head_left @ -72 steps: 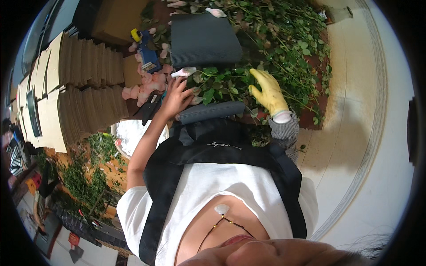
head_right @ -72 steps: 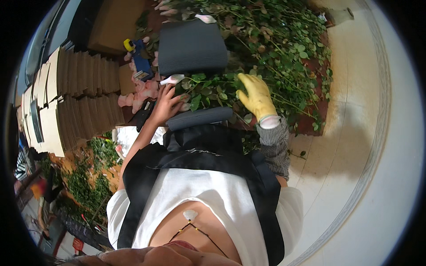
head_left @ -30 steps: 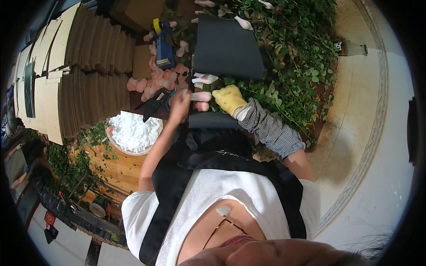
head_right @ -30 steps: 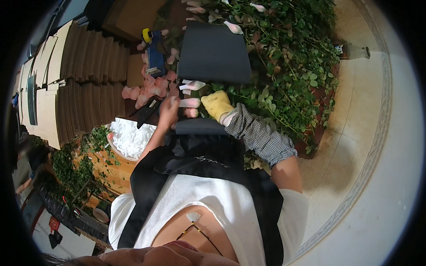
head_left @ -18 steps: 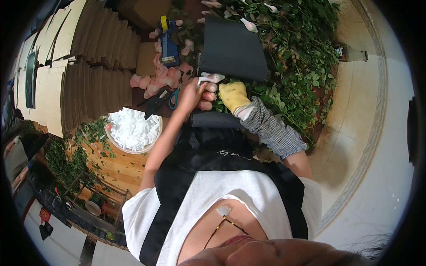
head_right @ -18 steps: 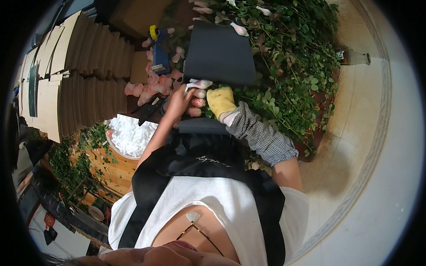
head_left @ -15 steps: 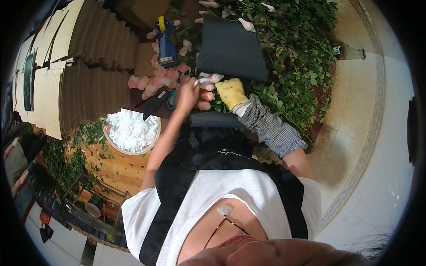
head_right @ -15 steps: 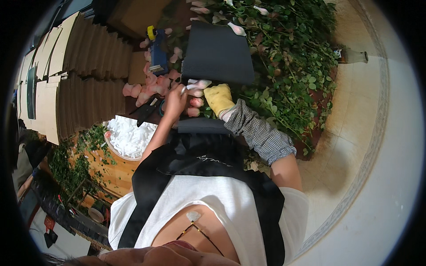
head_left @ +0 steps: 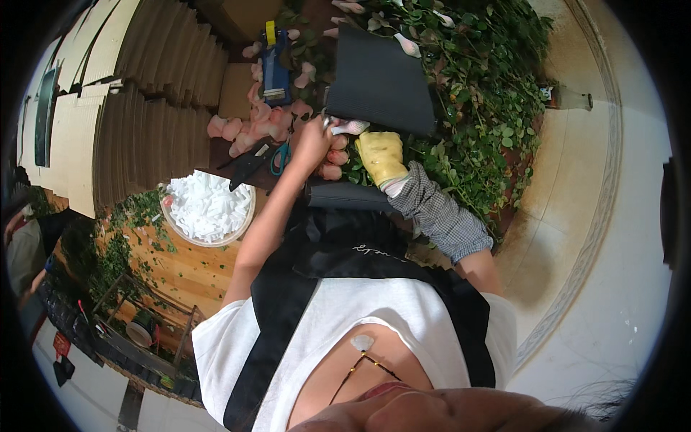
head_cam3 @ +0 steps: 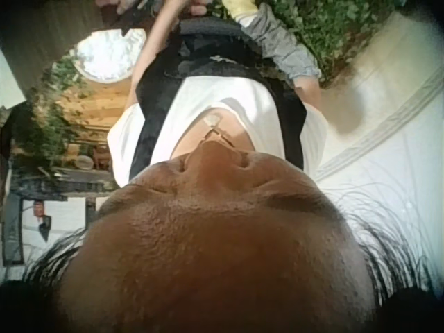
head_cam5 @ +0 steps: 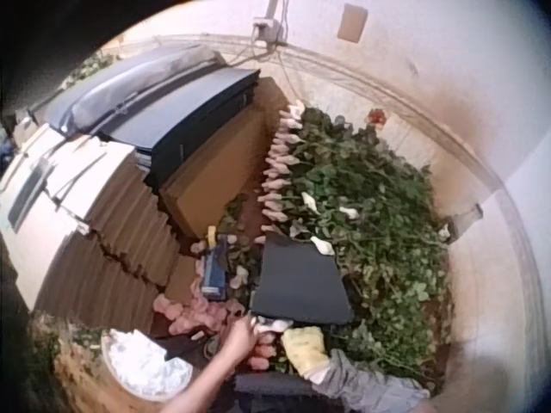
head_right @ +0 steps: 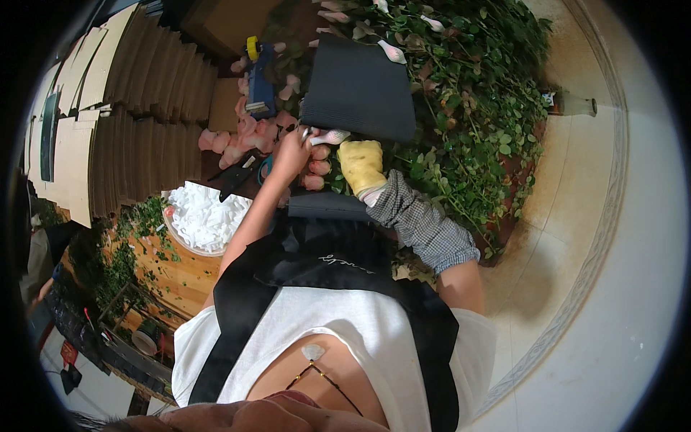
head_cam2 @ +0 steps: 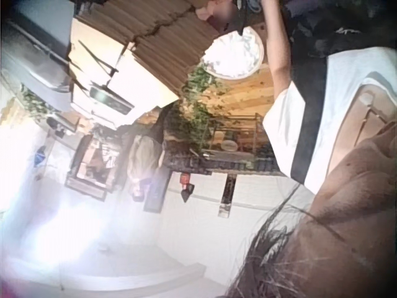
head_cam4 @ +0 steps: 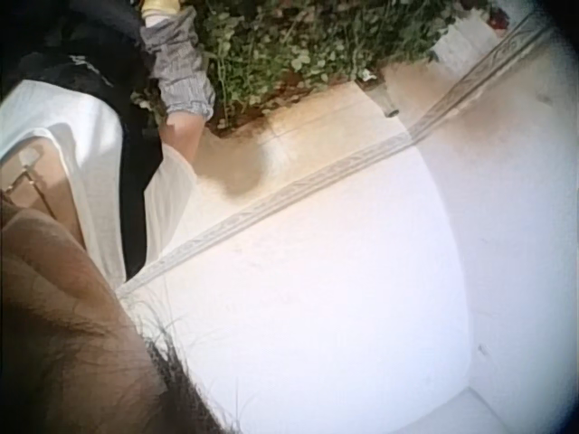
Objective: The person picks up pink roses from a pile, places them into a bundling machine, wraps the bunch in a plastic sleeve, and secures the package with tape.
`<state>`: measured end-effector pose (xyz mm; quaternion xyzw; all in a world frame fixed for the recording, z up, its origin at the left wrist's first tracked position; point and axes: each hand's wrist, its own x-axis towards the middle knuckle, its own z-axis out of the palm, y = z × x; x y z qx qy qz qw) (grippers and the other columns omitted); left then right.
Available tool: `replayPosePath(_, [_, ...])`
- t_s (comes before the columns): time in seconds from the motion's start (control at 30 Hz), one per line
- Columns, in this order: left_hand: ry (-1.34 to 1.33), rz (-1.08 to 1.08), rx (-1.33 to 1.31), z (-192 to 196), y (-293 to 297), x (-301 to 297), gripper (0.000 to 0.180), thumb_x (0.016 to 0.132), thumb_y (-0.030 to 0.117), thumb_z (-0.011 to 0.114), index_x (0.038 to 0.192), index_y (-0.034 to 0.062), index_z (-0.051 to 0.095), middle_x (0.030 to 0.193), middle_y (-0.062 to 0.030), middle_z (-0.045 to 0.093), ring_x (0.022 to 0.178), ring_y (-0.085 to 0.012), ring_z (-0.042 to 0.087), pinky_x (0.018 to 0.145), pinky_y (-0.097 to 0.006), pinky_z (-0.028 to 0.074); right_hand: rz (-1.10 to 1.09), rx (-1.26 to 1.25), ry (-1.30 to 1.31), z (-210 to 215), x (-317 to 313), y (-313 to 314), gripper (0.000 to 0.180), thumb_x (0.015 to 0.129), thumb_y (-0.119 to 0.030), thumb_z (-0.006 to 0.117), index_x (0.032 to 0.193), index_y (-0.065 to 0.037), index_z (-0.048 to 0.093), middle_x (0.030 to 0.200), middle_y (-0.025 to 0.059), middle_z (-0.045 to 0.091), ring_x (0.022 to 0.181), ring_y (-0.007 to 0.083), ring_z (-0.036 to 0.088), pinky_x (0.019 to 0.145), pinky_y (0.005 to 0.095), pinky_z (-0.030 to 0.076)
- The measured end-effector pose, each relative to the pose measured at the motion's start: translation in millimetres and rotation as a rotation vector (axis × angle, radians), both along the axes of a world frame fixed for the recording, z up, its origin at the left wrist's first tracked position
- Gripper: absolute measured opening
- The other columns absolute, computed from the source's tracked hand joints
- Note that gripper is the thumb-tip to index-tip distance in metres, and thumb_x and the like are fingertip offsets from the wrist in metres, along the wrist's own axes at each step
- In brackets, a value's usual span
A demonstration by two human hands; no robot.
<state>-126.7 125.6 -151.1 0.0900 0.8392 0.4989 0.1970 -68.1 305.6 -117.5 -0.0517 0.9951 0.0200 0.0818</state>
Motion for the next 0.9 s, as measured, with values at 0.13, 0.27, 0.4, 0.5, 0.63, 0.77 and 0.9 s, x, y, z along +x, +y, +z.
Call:
replayPosePath(0.13, [0.230,0.163,0.002,-3,0,11,0.021,0.097,0.017,0.061,0.103,-0.0028,0.066,0.088,-0.0199,0.070,0.084,-0.0368,0.070,0.070,-0.043,0.052,0.028,-0.046,0.068,-11,1,11,0.021,0.082,-0.028,0.074,0.076,-0.009,0.068,0.065,0.0111,0.068,0.062,0.0299,0.069,0.057,0.0428,0.053])
replayPosePath(0.27, [-0.197,0.606,0.345,12,-35,7,0.016,0.092,0.015,0.060,0.087,0.0001,0.064,0.068,-0.0032,0.058,0.064,-0.0153,0.057,0.058,-0.034,0.046,-0.020,-0.214,0.183,-23,4,24,0.017,0.083,-0.024,0.075,0.079,-0.010,0.066,0.067,0.0113,0.066,0.063,0.0329,0.067,0.061,0.0462,0.053])
replayPosePath(0.4, [-0.194,0.304,0.322,-18,-51,9,0.030,0.092,0.027,0.072,0.091,-0.0015,0.063,0.080,-0.0076,0.065,0.069,-0.0154,0.061,0.062,-0.033,0.048,-0.020,-0.243,0.082,-10,-1,22,0.019,0.086,-0.026,0.074,0.082,-0.010,0.065,0.069,0.0125,0.068,0.066,0.0342,0.068,0.063,0.0467,0.054])
replayPosePath(0.5, [-0.043,0.054,0.188,16,-12,10,0.037,0.091,0.034,0.077,0.100,0.0004,0.067,0.088,-0.0153,0.069,0.079,-0.0247,0.068,0.070,-0.038,0.052,0.031,-0.240,0.089,-4,0,24,0.020,0.089,-0.028,0.072,0.084,-0.009,0.066,0.071,0.0135,0.069,0.069,0.0338,0.069,0.064,0.0461,0.055])
replayPosePath(0.63, [0.267,-0.004,0.008,20,-10,10,0.023,0.096,0.026,0.068,0.100,0.0031,0.068,0.090,-0.0210,0.066,0.085,-0.0435,0.066,0.070,-0.046,0.051,-0.019,-0.223,0.122,-7,-8,25,0.019,0.091,-0.030,0.070,0.087,-0.011,0.067,0.075,0.0128,0.069,0.072,0.0336,0.070,0.066,0.0462,0.055])
replayPosePath(0.77, [0.001,0.159,-0.066,30,-105,28,0.029,0.096,0.027,0.064,0.107,0.0005,0.069,0.099,-0.0225,0.069,0.092,-0.0421,0.066,0.080,-0.045,0.051,-0.023,-0.304,0.145,-2,-6,31,0.019,0.093,-0.031,0.068,0.090,-0.013,0.069,0.078,0.0116,0.070,0.074,0.0337,0.070,0.068,0.0467,0.055])
replayPosePath(0.9, [-0.274,0.368,-0.366,9,-286,85,0.049,0.092,0.035,0.075,0.118,-0.0050,0.065,0.102,-0.0221,0.071,0.093,-0.0340,0.067,0.085,-0.043,0.052,-0.019,-0.389,0.070,38,9,30,0.025,0.092,-0.029,0.072,0.109,-0.010,0.073,0.081,0.0143,0.072,0.076,0.0347,0.070,0.072,0.0445,0.056])
